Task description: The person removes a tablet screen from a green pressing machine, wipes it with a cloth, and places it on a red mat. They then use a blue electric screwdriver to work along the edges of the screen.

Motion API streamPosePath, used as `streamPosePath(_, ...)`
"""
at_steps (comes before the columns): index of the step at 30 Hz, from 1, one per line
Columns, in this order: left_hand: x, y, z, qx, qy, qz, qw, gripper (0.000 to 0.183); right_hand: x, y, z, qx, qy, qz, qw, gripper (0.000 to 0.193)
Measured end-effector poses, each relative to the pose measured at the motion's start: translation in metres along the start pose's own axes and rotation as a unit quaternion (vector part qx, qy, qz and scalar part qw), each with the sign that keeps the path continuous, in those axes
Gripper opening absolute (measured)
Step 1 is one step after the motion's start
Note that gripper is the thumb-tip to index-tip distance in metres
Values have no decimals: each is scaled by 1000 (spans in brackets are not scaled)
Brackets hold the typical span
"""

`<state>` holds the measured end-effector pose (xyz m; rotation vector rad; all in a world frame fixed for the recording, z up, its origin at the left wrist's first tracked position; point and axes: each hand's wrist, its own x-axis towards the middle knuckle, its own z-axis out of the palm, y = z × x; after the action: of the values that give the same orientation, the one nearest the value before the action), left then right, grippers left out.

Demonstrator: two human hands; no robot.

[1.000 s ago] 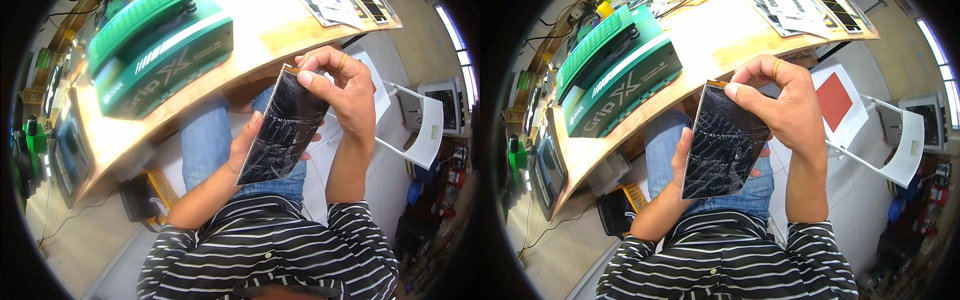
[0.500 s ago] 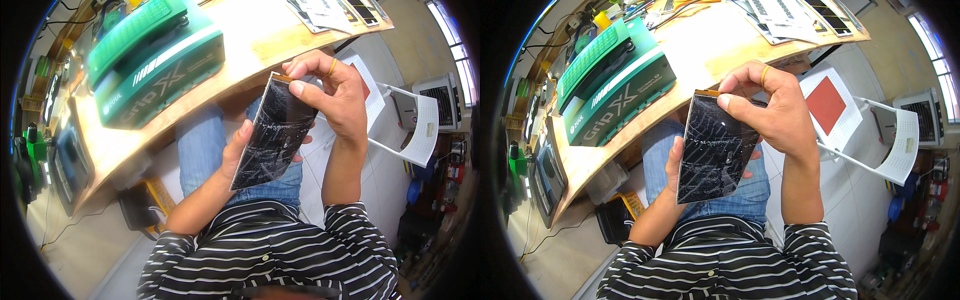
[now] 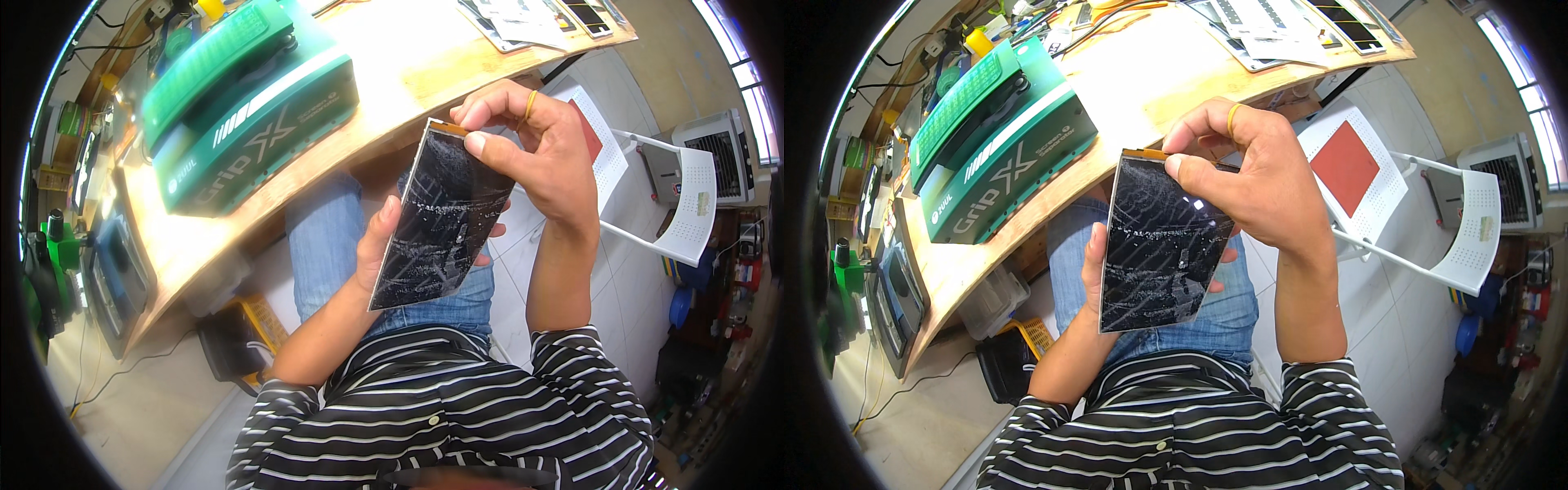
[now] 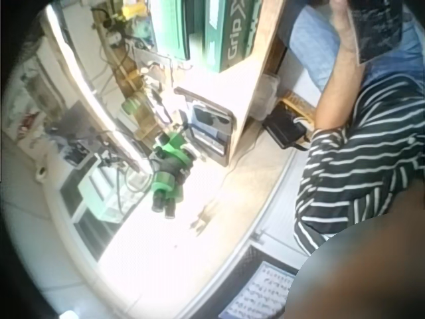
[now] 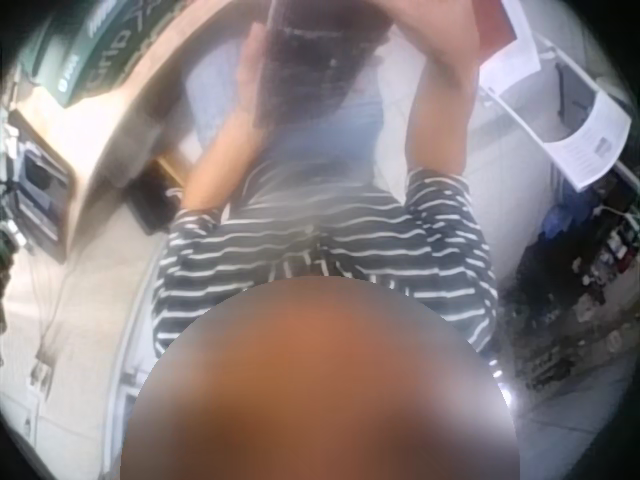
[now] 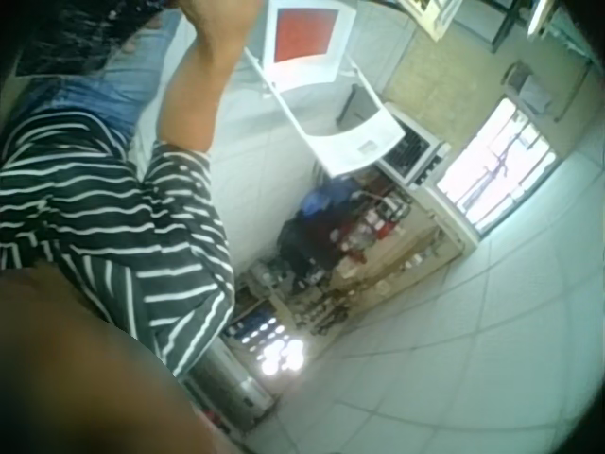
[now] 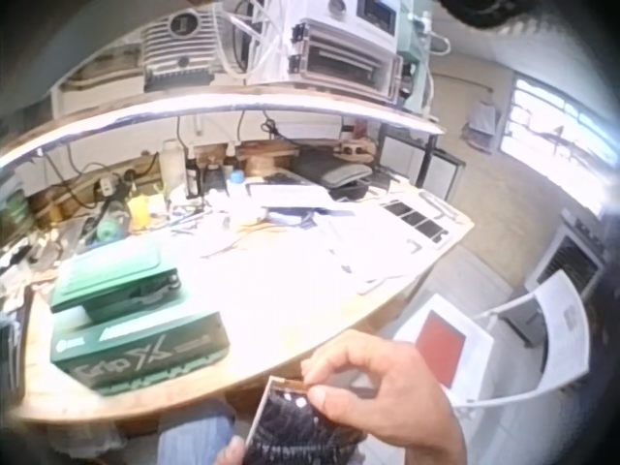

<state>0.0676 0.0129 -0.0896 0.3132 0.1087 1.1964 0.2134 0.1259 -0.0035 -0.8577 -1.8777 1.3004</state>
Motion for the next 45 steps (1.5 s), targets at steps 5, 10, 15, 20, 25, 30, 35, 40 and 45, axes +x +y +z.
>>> streamPosePath(5,1,0,-1,-2,-11,0,1000,94,-4,-6,1,-8,-4,3,1000,13)
streamPosePath(10,0,-1,-5,-15,-12,-11,1000,95,0,-4,-1,-24,-10,10,1000,14)
streamPosePath(15,1,-3,-8,-9,-36,-9,999,97,-2,-5,1,-35,-12,-7,999,14)
streamPosePath(20,-1,1,-4,32,8,-31,999,107,-3,-9,2,-28,-12,25,999,13)
streamPosePath(25,-2,0,-3,23,7,-31,999,107,-2,-11,2,-33,-13,-9,999,18)
streamPosePath(30,0,-1,-6,-7,-33,-3,999,99,-5,-17,3,-42,-16,22,999,16)
streamPosePath(35,-1,2,-5,18,-29,-14,999,98,-4,-13,-1,44,-31,49,997,15)
streamPosePath(40,-2,0,-5,57,-2,-10,998,97,-6,2,-7,76,-30,-43,996,15)
streamPosePath(45,-1,3,-8,141,-5,4,990,100,-5,8,-9,98,-38,-78,991,17)
